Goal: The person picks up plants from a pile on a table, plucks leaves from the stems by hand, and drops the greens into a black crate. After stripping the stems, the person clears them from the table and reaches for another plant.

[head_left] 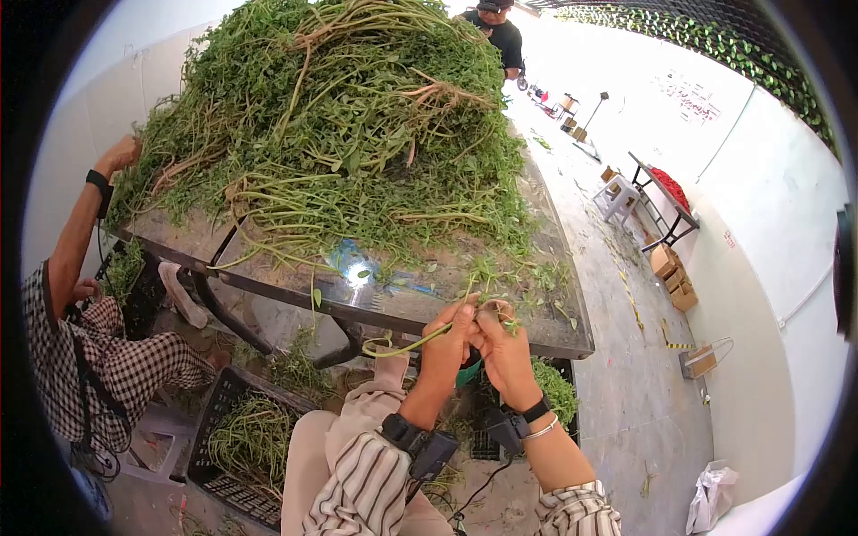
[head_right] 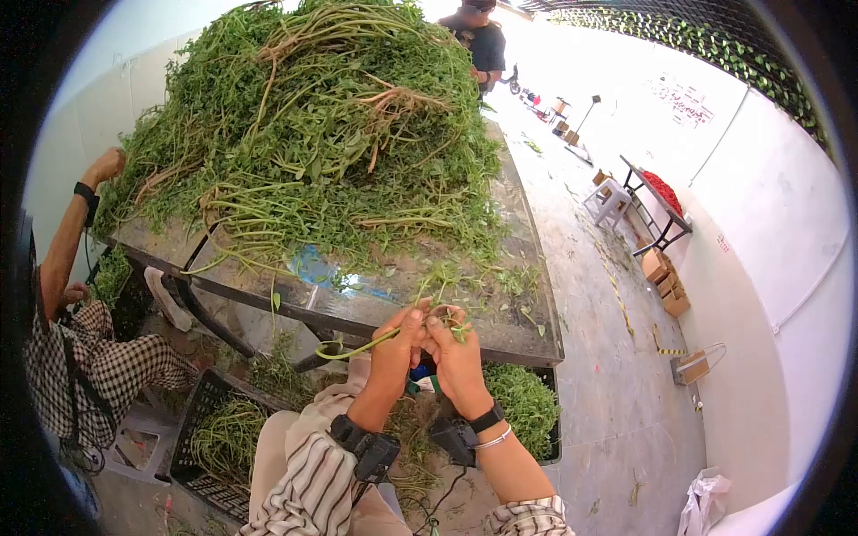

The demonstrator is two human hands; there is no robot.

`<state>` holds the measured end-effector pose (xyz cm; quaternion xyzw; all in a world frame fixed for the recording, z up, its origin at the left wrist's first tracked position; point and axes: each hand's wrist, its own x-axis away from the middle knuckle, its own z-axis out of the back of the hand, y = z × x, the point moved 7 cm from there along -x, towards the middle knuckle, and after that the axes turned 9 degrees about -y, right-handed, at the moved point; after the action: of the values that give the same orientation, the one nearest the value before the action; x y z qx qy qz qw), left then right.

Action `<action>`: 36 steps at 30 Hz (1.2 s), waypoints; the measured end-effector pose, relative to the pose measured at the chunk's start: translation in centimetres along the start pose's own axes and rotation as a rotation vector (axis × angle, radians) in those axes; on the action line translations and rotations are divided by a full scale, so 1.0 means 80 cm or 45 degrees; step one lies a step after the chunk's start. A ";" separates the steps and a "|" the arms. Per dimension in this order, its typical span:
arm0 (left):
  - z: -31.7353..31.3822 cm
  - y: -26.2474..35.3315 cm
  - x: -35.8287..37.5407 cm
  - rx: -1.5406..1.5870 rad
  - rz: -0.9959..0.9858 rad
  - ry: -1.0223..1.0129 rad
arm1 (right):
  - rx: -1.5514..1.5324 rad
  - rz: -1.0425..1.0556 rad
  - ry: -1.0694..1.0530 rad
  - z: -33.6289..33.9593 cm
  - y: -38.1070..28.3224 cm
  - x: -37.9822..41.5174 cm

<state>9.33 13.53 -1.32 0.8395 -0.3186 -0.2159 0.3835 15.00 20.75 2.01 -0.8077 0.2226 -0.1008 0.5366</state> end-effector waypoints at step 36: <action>-0.005 -0.010 -0.003 -0.126 -0.175 0.030 | 0.292 0.237 0.241 0.071 -0.050 0.000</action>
<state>9.70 14.34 -1.69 0.8419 -0.2447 -0.2472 0.4125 18.32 26.72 3.38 -0.7040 0.3329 -0.1512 0.6089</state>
